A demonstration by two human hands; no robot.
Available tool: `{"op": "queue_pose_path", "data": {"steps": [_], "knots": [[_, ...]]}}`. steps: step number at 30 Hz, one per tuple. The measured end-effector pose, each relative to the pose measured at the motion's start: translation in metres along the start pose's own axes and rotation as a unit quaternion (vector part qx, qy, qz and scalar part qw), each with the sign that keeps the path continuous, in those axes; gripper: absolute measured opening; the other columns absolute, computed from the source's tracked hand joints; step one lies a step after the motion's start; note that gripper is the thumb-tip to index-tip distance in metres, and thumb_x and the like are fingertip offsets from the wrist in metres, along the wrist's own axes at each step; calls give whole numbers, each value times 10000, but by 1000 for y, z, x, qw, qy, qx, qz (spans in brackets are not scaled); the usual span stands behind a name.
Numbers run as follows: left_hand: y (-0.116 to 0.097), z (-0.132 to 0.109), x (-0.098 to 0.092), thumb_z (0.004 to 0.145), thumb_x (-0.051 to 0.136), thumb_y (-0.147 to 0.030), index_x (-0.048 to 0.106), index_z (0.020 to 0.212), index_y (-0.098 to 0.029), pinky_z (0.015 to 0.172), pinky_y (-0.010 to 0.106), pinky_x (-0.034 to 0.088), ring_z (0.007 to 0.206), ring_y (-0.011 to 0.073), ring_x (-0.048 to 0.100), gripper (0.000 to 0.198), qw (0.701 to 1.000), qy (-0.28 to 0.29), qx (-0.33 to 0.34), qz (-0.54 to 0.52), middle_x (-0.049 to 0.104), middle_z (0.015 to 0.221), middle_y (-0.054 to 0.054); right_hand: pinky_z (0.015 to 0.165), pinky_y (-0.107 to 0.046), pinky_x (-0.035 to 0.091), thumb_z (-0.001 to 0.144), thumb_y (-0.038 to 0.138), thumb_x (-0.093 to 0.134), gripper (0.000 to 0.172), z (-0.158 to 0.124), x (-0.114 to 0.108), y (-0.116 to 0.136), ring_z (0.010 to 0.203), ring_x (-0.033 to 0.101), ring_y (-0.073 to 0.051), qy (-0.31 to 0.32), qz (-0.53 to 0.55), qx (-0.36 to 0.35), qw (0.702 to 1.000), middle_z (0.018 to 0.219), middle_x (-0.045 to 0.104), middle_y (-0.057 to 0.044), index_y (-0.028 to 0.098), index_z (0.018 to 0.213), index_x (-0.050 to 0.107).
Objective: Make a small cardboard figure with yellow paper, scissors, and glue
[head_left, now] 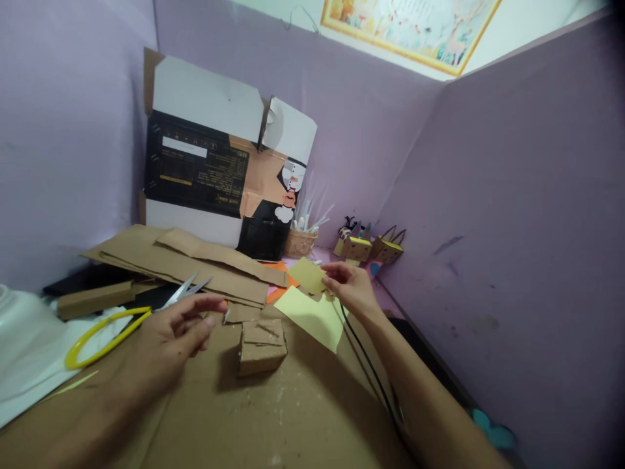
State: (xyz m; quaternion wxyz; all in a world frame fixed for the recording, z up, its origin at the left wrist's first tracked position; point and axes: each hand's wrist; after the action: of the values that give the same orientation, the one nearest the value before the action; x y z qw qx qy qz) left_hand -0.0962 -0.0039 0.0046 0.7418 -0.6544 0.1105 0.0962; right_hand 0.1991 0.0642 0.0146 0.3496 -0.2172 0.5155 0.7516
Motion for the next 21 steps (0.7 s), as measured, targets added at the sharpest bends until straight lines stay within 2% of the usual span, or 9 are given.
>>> {"op": "queue_pose_path", "data": {"steps": [3, 5, 7, 8, 10, 13, 15, 18, 21], "knots": [[-13, -2, 6, 728, 581, -443, 615, 876, -163, 421, 202, 356, 466, 75, 435, 318, 997, 24, -11, -74, 647, 812, 46, 536, -245, 450, 643, 268, 640, 190, -23, -4, 27, 573, 579, -137, -25, 237, 45, 970, 687, 658, -50, 128, 771, 653], [-20, -4, 10, 731, 584, -461, 622, 813, -154, 400, 187, 331, 441, 67, 437, 319, 992, 50, -18, -115, 643, 720, 31, 508, -241, 436, 638, 266, 653, 147, -37, -5, 44, 541, 555, -125, -39, 280, 46, 958, 648, 640, -34, 141, 713, 641], [-28, -5, 14, 719, 592, -486, 617, 742, -146, 389, 174, 311, 417, 63, 443, 342, 985, 65, -38, -154, 625, 622, 18, 477, -235, 416, 659, 233, 640, 84, -51, -6, 58, 510, 530, -119, -66, 257, 15, 964, 597, 621, -20, 152, 680, 629], [-32, -7, 15, 710, 589, -510, 609, 707, -141, 380, 171, 297, 402, 63, 440, 370, 980, 72, -55, -175, 611, 575, 15, 479, -240, 416, 680, 203, 624, 44, -58, -6, 64, 511, 526, -120, -96, 221, -24, 970, 595, 621, -20, 159, 679, 626], [-42, -10, 18, 689, 566, -574, 595, 655, -133, 365, 173, 267, 376, 67, 431, 443, 968, 92, -100, -210, 589, 511, 22, 554, -265, 441, 715, 122, 584, 63, -72, -6, 72, 590, 552, -136, -175, 125, -170, 962, 667, 646, -39, 169, 707, 626], [-53, -18, 24, 653, 592, -578, 583, 632, -126, 365, 174, 221, 379, 71, 427, 453, 956, 147, -138, -215, 579, 493, 30, 599, -289, 436, 710, 33, 551, 203, -90, 0, 80, 657, 559, -154, -210, -12, -377, 902, 741, 674, -58, 178, 824, 638], [-56, -22, 27, 612, 672, -490, 574, 617, -122, 380, 172, 216, 391, 55, 404, 381, 956, 165, -136, -202, 562, 497, 11, 583, -290, 428, 699, 19, 544, 255, -98, 6, 82, 631, 540, -152, -202, -47, -436, 875, 742, 681, -52, 178, 877, 634], [-50, -23, 28, 574, 723, -378, 574, 615, -128, 397, 171, 242, 398, 42, 367, 294, 965, 128, -120, -197, 522, 482, -30, 632, -304, 445, 718, 8, 500, 322, -99, 13, 81, 697, 555, -160, -198, -18, -419, 886, 839, 674, -62, 197, 948, 622], [-38, -18, 24, 611, 701, -339, 573, 603, -136, 403, 173, 246, 397, 47, 369, 240, 971, 90, -108, -191, 495, 441, -46, 739, -332, 453, 765, 39, 485, 309, -90, 14, 72, 853, 570, -178, -217, 88, -264, 936, 959, 635, -79, 213, 990, 607]]}}
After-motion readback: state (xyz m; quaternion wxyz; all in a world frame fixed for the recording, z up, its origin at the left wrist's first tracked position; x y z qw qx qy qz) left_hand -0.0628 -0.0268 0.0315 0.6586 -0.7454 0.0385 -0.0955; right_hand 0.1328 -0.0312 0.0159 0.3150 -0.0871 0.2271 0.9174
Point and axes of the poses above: each hand's wrist, its own z-axis towards the middle knuckle, its own x-axis out of the palm, y = z × x
